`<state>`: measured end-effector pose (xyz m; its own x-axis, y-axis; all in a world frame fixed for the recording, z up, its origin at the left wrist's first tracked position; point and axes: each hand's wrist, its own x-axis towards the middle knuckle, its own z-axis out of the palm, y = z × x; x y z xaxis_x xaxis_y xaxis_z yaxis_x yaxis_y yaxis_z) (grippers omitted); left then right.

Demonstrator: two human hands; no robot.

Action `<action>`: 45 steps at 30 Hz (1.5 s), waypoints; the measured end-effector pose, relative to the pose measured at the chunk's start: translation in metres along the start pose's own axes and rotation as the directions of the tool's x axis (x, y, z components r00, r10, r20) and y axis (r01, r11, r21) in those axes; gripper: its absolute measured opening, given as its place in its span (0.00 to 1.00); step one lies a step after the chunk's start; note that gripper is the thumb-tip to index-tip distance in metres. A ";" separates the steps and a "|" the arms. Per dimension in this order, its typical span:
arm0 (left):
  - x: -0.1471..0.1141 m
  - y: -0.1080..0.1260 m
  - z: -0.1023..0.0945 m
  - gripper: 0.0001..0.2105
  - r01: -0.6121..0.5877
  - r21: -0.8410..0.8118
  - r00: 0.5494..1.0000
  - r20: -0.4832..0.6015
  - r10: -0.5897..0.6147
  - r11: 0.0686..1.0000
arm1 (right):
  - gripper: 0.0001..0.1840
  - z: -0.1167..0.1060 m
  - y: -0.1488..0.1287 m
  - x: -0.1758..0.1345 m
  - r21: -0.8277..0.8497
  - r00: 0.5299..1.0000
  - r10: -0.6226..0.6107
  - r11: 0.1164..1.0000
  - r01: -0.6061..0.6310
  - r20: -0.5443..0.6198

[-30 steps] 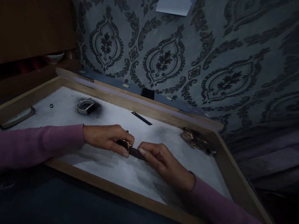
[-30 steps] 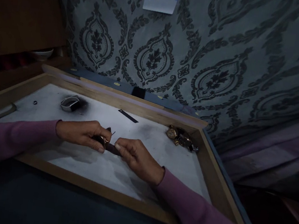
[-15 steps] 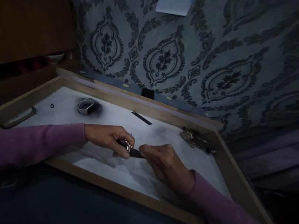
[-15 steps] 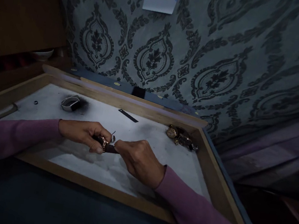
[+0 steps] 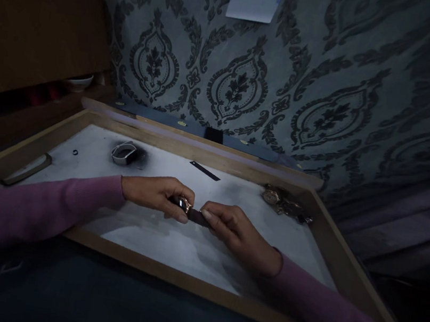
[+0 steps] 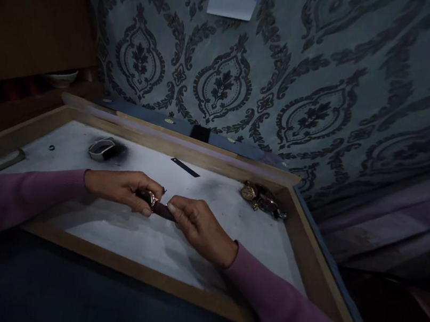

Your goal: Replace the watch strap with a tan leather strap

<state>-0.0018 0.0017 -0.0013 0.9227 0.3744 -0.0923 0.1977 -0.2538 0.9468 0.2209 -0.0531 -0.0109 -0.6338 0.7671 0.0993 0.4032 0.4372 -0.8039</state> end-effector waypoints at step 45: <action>0.002 0.004 0.013 0.08 0.031 0.418 0.973 -0.221 0.068 0.908 | 0.16 0.003 -0.005 -0.003 -0.469 0.991 0.070 0.876 -0.116 -0.114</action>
<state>0.0052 -0.0106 -0.0018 0.8380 0.5440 0.0427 0.3468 -0.5914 0.7280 0.2189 -0.0584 -0.0089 -0.5243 0.8445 0.1088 0.7361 0.5138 -0.4406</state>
